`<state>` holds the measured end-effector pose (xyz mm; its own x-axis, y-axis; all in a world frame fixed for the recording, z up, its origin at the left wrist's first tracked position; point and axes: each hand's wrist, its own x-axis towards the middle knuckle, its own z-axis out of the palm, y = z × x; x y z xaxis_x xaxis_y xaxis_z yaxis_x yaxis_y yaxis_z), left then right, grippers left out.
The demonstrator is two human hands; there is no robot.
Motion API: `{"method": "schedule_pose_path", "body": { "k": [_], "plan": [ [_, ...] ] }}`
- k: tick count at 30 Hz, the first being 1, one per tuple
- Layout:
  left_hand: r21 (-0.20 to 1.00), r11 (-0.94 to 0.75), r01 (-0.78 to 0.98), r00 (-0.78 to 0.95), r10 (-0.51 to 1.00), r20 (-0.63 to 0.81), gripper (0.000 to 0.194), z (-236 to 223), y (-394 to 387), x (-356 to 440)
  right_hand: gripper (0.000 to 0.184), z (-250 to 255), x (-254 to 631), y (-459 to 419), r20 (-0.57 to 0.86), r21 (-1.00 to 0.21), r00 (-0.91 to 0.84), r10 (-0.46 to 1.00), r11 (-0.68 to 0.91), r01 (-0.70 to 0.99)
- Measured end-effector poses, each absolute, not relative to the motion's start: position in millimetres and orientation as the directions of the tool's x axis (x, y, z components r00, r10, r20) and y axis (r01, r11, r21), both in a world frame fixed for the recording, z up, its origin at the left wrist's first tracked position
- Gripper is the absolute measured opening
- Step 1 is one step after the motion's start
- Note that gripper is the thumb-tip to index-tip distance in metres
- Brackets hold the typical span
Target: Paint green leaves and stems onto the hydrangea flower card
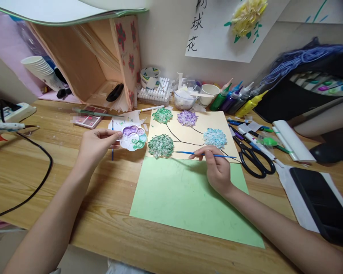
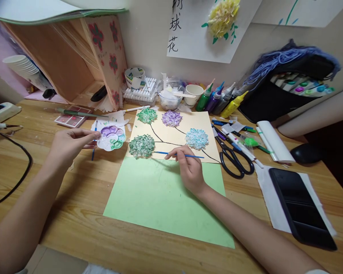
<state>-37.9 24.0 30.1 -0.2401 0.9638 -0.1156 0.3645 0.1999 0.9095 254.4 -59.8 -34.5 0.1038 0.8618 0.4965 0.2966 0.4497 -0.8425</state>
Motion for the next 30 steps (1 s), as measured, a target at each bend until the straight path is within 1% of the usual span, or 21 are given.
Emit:
{"method": "schedule_pose_path", "body": {
  "k": [2, 5, 7, 9, 11, 14, 16, 18, 21, 24, 27, 30],
  "plan": [
    [0.909, 0.195, 0.370, -0.236, 0.965, -0.111, 0.017, 30.5, 23.6, -38.0, 0.029, -34.7, 254.3, -60.2, 0.496, -0.837, 0.110, 0.861, 0.440, 0.326],
    [0.906, 0.199, 0.374, -0.238, 0.965, -0.114, 0.017, 31.6, 23.0, -37.3, 0.030, -34.6, 254.1, -61.1, 0.547, -0.813, 0.134, 0.826, 0.487, 0.320],
    [0.902, 0.206, 0.379, -0.242, 0.963, -0.118, 0.017, 32.5, 22.7, -36.6, 0.029, -34.8, 253.8, -61.8, 0.567, -0.791, 0.087, 0.819, 0.512, 0.335],
    [0.900, 0.209, 0.383, -0.243, 0.963, -0.120, 0.017, 32.9, 22.4, -36.2, 0.028, -35.2, 253.7, -62.4, 0.556, -0.774, 0.030, 0.831, 0.504, 0.384],
    [0.900, 0.209, 0.384, -0.245, 0.962, -0.119, 0.016, 32.6, 22.2, -36.4, 0.028, -35.7, 254.0, -62.9, 0.562, -0.759, 0.037, 0.826, 0.498, 0.421],
    [0.908, 0.187, 0.375, -0.243, 0.965, -0.098, 0.014, 30.8, 22.0, -37.6, 0.029, -36.4, 255.1, -63.8, 0.623, -0.732, 0.066, 0.779, 0.551, 0.401],
    [0.917, 0.171, 0.360, -0.237, 0.968, -0.087, 0.013, 29.5, 22.0, -38.0, 0.027, -36.7, 255.7, -64.2, 0.633, -0.713, 0.013, 0.774, 0.576, 0.401],
    [0.925, 0.168, 0.340, -0.235, 0.968, -0.090, 0.012, 29.0, 21.9, -37.6, 0.025, -36.9, 256.0, -64.1, 0.608, -0.707, -0.026, 0.794, 0.555, 0.439],
    [0.940, 0.166, 0.298, -0.224, 0.970, -0.100, 0.014, 29.9, 20.9, -34.7, 0.028, -36.8, 256.3, -64.3, 0.614, -0.713, 0.046, 0.788, 0.529, 0.461],
    [0.953, 0.169, 0.253, -0.210, 0.971, -0.116, 0.015, 31.0, 18.0, -30.0, 0.028, -35.5, 255.3, -66.9, 0.681, -0.688, 0.091, 0.727, 0.592, 0.420],
    [0.958, 0.170, 0.230, -0.176, 0.976, -0.131, 0.017, 30.2, 12.7, -23.8, 0.025, -32.7, 250.8, -72.0, 0.689, -0.665, 0.011, 0.725, 0.625, 0.408],
    [0.966, 0.136, 0.220, -0.129, 0.986, -0.109, 0.020, 28.1, 5.6, -16.7, 0.026, -29.4, 244.1, -76.5, 0.642, -0.638, -0.162, 0.749, 0.640, 0.429]
  ]
}}
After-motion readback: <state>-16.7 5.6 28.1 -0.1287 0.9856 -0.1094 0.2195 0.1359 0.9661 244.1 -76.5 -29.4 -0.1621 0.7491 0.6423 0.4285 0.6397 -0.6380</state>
